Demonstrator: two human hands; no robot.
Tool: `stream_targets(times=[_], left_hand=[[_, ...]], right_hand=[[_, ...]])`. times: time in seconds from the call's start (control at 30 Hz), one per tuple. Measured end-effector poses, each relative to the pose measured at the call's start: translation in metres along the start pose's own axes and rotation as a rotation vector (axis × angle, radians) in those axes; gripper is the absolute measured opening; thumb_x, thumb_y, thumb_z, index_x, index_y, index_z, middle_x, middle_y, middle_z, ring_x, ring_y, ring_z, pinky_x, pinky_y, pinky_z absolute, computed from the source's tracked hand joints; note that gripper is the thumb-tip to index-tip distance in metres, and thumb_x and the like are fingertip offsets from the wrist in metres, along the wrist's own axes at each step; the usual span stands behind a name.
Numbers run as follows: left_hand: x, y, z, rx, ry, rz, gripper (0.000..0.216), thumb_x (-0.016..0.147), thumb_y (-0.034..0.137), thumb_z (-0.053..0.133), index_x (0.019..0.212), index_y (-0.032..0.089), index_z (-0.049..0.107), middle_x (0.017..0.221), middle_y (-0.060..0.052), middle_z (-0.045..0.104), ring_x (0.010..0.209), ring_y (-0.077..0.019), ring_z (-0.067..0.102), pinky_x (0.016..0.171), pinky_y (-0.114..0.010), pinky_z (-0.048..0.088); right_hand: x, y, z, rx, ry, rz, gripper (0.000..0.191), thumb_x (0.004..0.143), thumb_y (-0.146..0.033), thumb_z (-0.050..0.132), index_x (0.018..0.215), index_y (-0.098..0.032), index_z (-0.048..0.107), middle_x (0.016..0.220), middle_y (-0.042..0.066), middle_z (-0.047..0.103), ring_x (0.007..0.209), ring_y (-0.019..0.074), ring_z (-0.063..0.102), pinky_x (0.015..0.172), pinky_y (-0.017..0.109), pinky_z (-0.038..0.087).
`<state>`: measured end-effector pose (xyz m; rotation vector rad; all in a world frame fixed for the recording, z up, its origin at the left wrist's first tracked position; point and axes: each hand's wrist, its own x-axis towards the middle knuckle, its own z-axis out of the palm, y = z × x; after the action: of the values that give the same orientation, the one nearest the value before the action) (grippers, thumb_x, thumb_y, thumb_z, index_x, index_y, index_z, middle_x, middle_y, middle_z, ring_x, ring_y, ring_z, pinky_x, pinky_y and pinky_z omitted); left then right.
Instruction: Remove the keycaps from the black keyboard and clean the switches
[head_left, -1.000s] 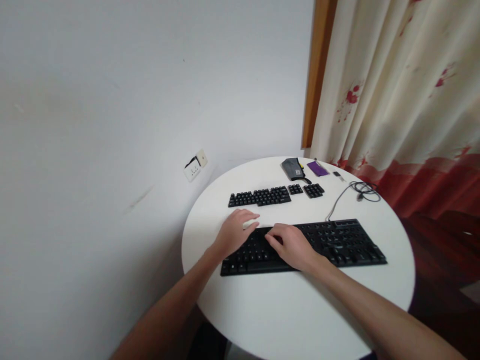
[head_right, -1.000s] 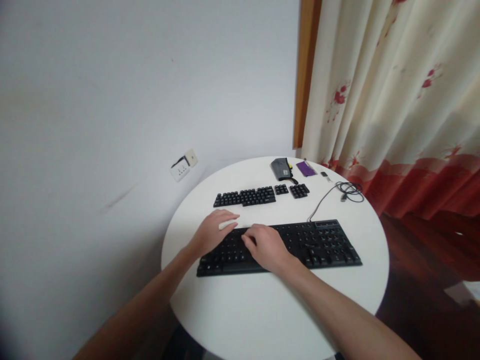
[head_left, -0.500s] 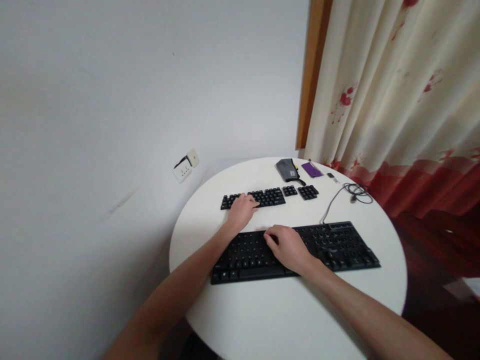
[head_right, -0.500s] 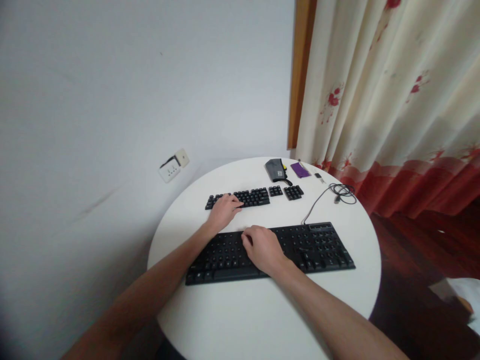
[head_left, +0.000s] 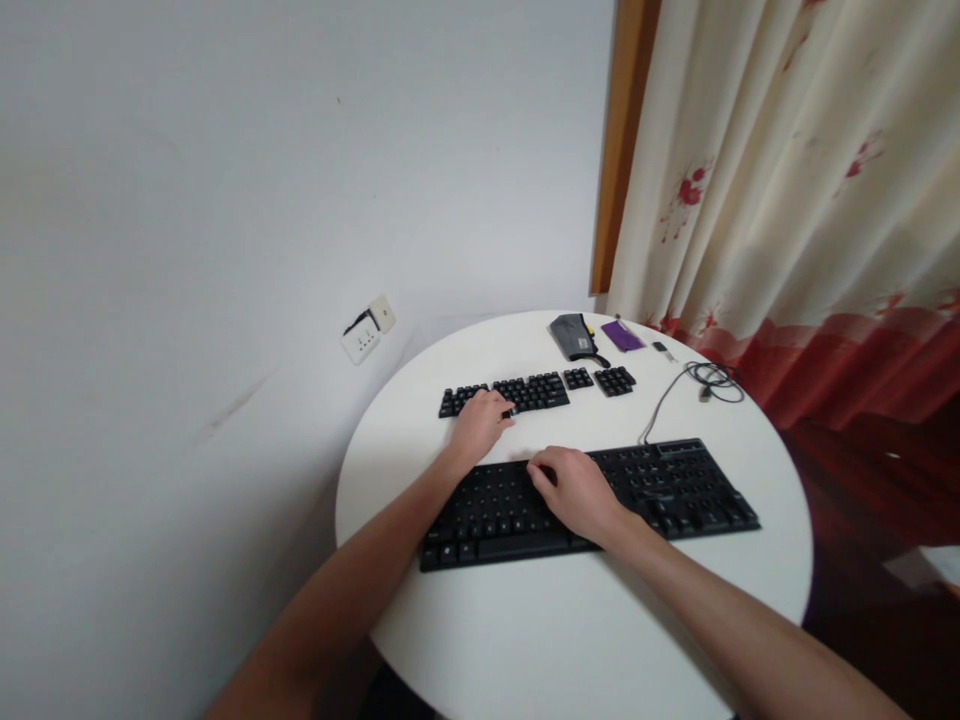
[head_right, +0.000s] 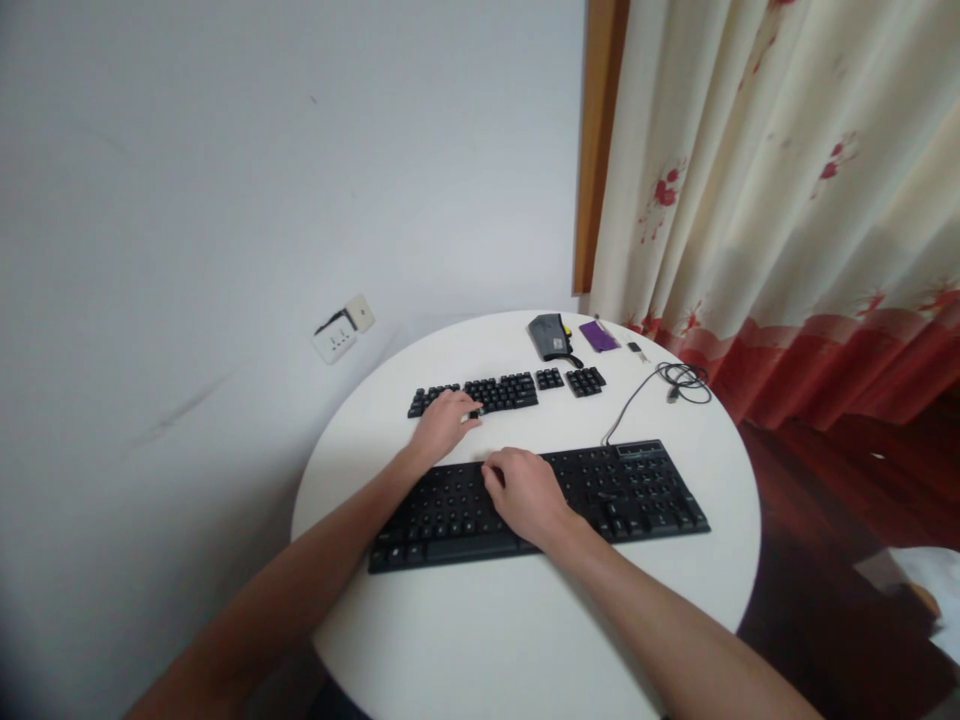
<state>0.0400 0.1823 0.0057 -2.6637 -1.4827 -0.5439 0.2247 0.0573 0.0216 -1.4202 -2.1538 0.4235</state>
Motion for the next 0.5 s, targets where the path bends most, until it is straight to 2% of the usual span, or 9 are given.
stream_targets(times=[0.3,0.5], left_hand=[[0.006,-0.001,0.009,-0.08,0.017,-0.033,0.014,0.084,0.022,0.068,0.095,0.02,0.076,0.098,-0.007,0.071,0.098,-0.0235,0.062,0.093,-0.036,0.046],[0.002,0.006,-0.01,-0.22,0.019,-0.032,0.011,0.08,0.019,0.07,0.089,0.018,0.077,0.09,-0.007,0.071,0.084,-0.0201,0.064,0.083,-0.032,0.049]], right_hand=[[0.0,0.0,0.0,0.016,-0.008,0.004,0.026,0.095,-0.023,0.047,0.085,-0.02,0.071,0.087,0.005,0.073,0.083,0.0191,0.065,0.076,0.027,0.041],[0.003,0.007,0.001,0.091,0.072,0.005,0.021,0.093,-0.021,0.05,0.088,-0.019,0.07,0.086,0.005,0.07,0.079,0.0182,0.063,0.075,0.028,0.044]])
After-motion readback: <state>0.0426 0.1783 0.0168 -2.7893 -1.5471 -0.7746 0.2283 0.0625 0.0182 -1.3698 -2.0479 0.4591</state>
